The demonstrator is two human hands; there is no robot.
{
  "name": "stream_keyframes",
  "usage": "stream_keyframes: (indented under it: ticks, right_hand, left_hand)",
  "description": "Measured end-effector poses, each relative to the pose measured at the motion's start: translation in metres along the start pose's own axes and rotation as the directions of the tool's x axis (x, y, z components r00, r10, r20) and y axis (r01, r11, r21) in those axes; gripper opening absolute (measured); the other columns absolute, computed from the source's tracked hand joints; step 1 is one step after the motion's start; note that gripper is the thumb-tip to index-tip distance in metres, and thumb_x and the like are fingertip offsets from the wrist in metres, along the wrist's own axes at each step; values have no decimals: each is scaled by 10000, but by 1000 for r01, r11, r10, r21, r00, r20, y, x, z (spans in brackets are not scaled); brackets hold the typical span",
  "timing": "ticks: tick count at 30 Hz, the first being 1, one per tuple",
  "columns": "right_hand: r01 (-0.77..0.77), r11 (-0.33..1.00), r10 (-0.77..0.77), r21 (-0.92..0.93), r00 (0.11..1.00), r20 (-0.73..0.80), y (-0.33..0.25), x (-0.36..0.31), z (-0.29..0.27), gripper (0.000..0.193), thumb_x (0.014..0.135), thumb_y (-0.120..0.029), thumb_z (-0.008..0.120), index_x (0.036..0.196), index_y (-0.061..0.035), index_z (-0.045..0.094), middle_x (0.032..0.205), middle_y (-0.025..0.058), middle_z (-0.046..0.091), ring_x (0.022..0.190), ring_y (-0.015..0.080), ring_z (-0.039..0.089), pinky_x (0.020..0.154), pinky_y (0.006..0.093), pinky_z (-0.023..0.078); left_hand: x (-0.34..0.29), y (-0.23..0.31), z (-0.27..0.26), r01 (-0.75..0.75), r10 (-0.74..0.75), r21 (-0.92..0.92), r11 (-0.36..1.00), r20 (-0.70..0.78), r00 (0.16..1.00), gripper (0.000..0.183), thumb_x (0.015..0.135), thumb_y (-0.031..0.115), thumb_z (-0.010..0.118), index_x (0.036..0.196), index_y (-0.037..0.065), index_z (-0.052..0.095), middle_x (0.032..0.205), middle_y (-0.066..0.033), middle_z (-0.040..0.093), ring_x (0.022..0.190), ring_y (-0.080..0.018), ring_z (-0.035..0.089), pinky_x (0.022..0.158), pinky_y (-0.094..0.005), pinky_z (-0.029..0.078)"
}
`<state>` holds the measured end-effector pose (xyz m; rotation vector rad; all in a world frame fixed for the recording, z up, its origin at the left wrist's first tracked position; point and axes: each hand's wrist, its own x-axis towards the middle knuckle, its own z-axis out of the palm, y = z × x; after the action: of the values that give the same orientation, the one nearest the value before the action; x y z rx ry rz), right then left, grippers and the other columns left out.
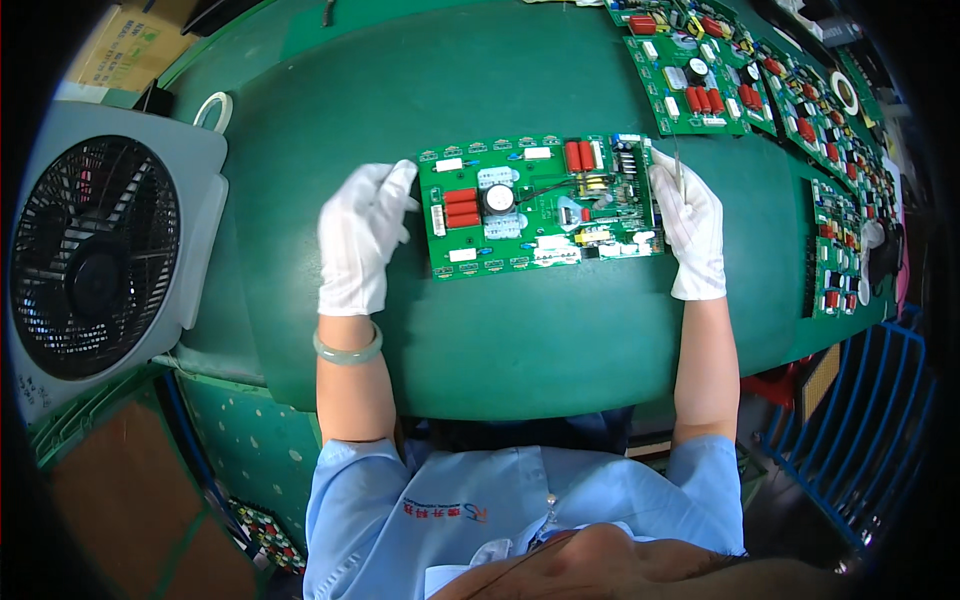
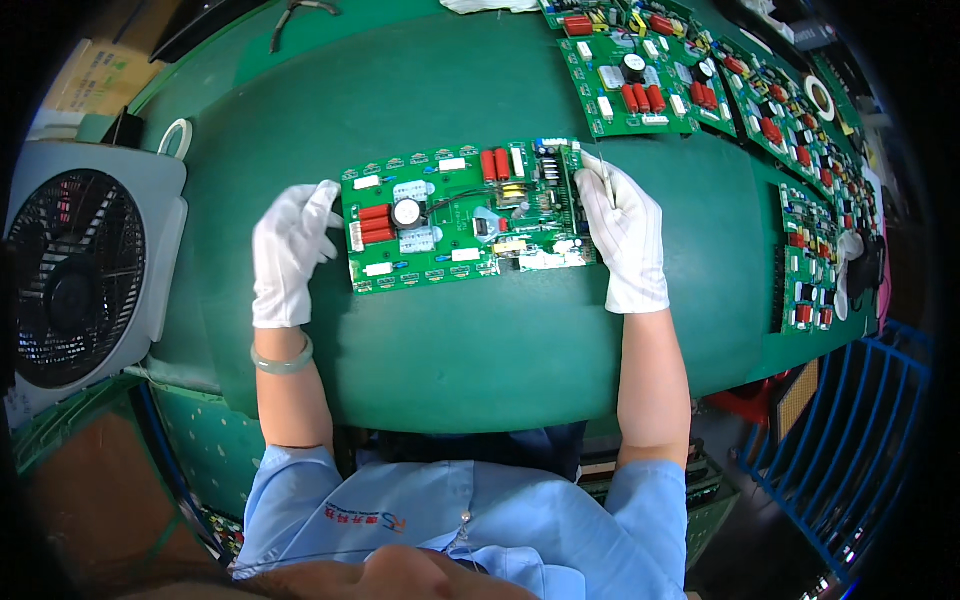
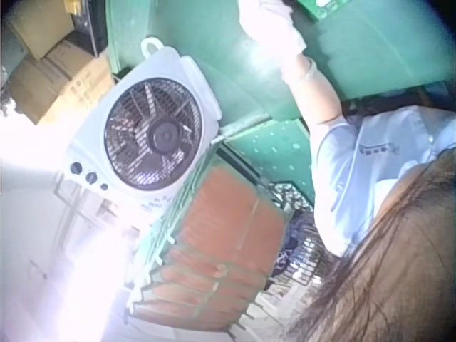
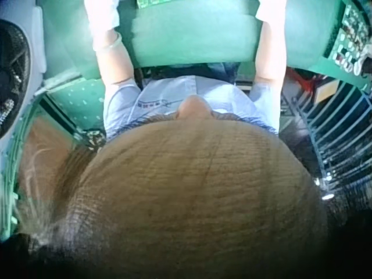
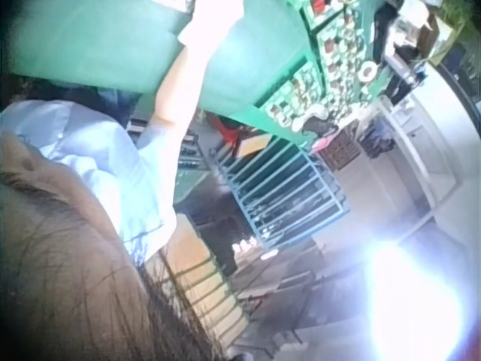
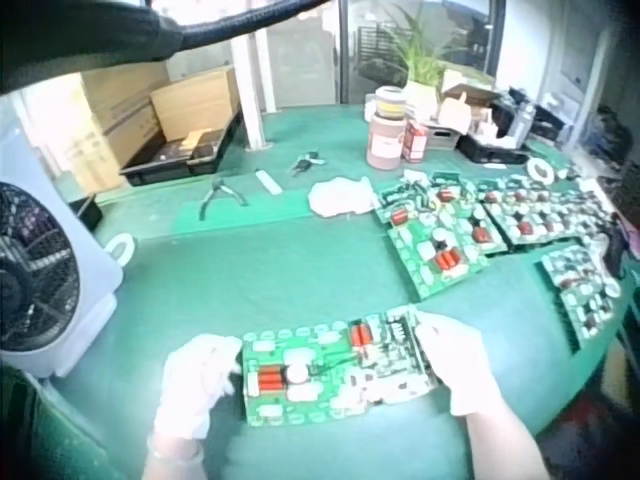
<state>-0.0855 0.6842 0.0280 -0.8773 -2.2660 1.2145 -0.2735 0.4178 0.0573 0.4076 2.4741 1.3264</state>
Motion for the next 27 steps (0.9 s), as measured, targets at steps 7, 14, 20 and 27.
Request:
stream_keyframes:
  ticks: [7,14,20,27]
  right_hand:
    - [-118,991,116,65,993,26,-14,0,-6,298,954,-152,591,1209,-6,641,968,45,700,854,63,612,816,222,493]
    - [-106,993,105,45,994,34,-14,-1,-6,289,953,-145,589,1199,-3,644,940,38,690,830,56,597,792,218,492]
    - [-8,1000,8,24,1000,18,-6,-1,-3,291,951,-181,596,1173,1,647,851,47,667,757,71,581,733,235,496]
    - [77,997,-77,9,997,5,6,-1,-4,286,942,-202,594,1145,-9,653,772,75,635,681,113,565,687,264,500]
  left_hand:
    - [-1,5,-5,-624,576,289,726,238,782,894,596,-26,793,1405,118,442,1319,-161,526,1144,-306,546,963,-366,482]
    - [-3,7,-2,-623,553,221,750,309,774,937,548,-72,769,1407,110,441,1358,-169,495,1215,-357,498,1030,-406,440]
    - [-1,6,0,-627,574,126,769,296,764,889,552,-93,759,1375,99,480,1335,-182,522,1201,-353,526,1007,-403,460]
    - [-3,9,-1,-648,584,143,748,320,746,882,562,-93,767,1374,101,483,1364,-207,501,1228,-369,513,1011,-412,456]
